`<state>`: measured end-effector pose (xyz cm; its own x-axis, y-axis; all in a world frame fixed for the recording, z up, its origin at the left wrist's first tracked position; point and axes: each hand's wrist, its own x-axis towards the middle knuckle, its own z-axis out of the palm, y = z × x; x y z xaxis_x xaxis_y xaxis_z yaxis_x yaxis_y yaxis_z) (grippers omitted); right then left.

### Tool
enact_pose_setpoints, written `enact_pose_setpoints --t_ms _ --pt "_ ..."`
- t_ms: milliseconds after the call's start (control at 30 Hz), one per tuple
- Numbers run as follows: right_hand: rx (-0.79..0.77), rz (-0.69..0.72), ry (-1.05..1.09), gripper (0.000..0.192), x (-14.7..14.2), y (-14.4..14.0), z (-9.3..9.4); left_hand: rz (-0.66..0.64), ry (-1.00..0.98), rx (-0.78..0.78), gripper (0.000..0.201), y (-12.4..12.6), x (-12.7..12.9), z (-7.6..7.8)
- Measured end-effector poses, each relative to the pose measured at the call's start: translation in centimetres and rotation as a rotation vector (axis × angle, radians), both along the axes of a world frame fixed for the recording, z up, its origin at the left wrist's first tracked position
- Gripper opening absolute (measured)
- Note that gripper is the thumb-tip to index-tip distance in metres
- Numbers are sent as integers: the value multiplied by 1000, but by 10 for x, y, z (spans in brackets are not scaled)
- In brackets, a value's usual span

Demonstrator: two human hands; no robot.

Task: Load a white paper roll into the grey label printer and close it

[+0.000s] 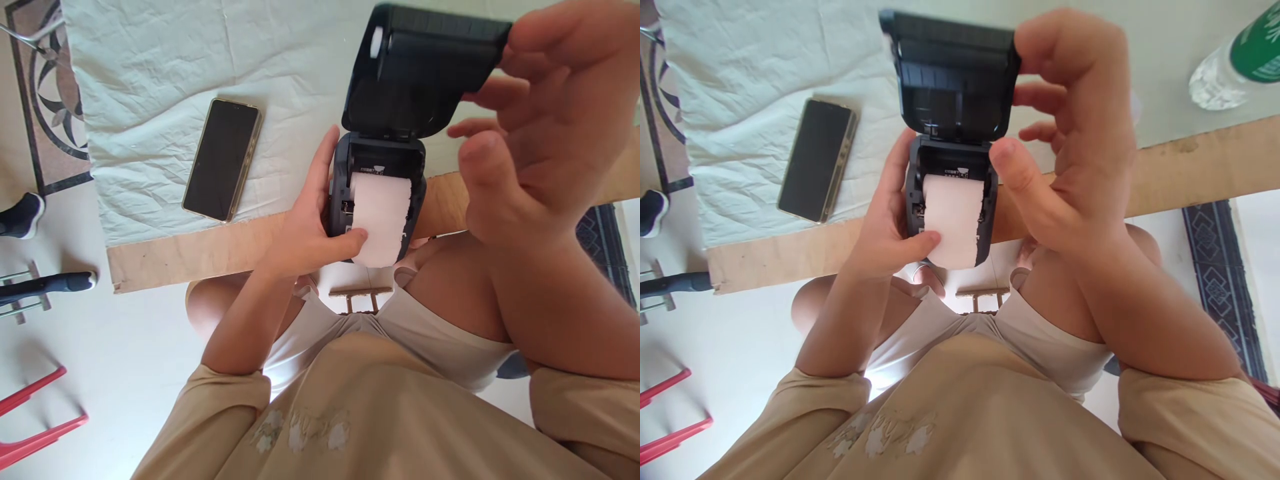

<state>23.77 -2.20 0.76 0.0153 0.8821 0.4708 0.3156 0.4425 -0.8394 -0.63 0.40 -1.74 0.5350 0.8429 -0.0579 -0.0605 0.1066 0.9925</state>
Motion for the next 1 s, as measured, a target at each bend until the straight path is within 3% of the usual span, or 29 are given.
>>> enact_pose_setpoints --t_ms 100,267,500,867,1000 --pt "177 -28 -28 23 -4 3 -1 -23 -36 -27 128 -4 -1 4" --pt "260 32 -242 17 -1 7 -3 40 -36 -146 118 -10 2 12" --pt "217 152 -448 21 6 4 2 137 -50 -245 117 -10 11 24" --pt "170 148 -441 16 -2 -1 0 149 -109 -317 109 -9 9 22" --pt "141 219 -466 16 2 0 1 162 -66 -296 106 -11 10 22"
